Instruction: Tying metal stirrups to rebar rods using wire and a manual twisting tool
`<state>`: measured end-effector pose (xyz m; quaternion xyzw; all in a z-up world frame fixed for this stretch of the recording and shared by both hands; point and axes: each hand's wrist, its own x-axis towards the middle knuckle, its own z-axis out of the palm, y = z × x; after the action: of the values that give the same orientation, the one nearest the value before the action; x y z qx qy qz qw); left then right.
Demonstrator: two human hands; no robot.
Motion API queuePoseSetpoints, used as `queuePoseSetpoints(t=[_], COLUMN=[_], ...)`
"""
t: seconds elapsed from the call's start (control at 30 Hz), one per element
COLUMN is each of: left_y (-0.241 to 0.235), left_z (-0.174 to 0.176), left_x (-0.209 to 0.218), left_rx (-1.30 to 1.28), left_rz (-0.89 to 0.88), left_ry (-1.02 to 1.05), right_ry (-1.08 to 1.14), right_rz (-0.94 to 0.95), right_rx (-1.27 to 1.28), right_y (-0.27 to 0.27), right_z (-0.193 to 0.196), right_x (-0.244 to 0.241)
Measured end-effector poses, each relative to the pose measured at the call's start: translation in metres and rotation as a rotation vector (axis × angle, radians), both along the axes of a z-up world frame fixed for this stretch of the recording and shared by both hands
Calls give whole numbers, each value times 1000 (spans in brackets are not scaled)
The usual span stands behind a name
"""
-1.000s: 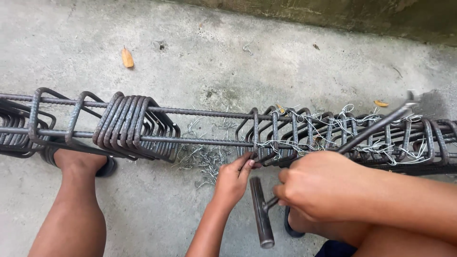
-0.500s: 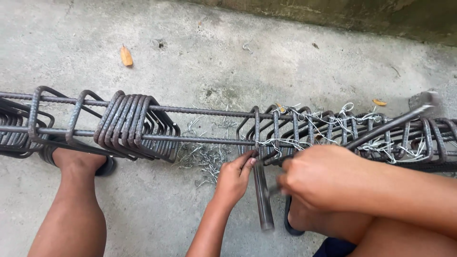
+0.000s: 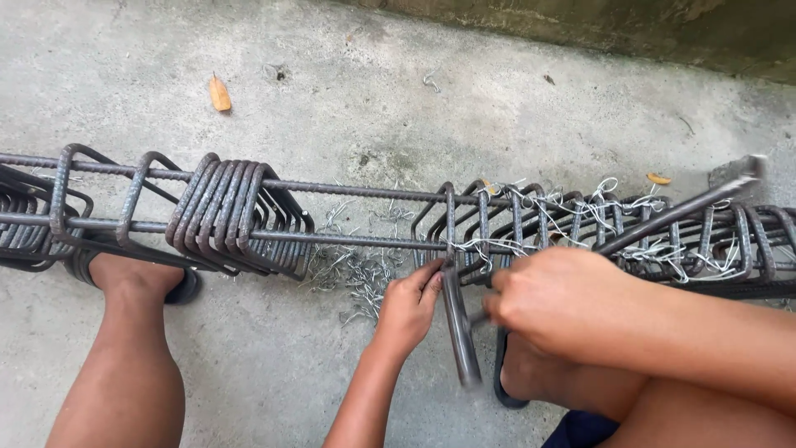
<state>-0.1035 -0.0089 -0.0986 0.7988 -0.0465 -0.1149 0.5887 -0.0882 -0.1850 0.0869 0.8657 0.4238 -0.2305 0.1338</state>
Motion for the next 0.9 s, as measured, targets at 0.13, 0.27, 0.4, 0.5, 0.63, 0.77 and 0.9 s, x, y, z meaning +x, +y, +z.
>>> queuePoseSetpoints(t=[0.13, 0.27, 0.4, 0.5, 0.63, 0.77, 0.9], left_y=[-2, -1, -2, -1, -1, -1, -4], left_z=[-6, 2, 3, -3, -6, 9, 7], left_x=[-1, 2, 3, 1, 0, 0, -2], left_rx=[-61, -5, -7, 30, -58, -70, -49], left_rz=[0, -2, -21, -5, -11, -22, 12], left_ry=[-13, 20, 158, 106, 69, 55, 18], right_ry=[116, 19, -52, 8, 67, -128, -165], right_rz=[-137, -42, -72, -232, -259, -537, -959], right_rx=[54, 47, 57, 124, 303, 498, 552], right_y=[6, 1, -1, -5, -6, -13, -31], right_z=[8, 4, -5, 2, 24, 35, 26], right_x=[-1, 0, 6, 14, 22, 46, 81])
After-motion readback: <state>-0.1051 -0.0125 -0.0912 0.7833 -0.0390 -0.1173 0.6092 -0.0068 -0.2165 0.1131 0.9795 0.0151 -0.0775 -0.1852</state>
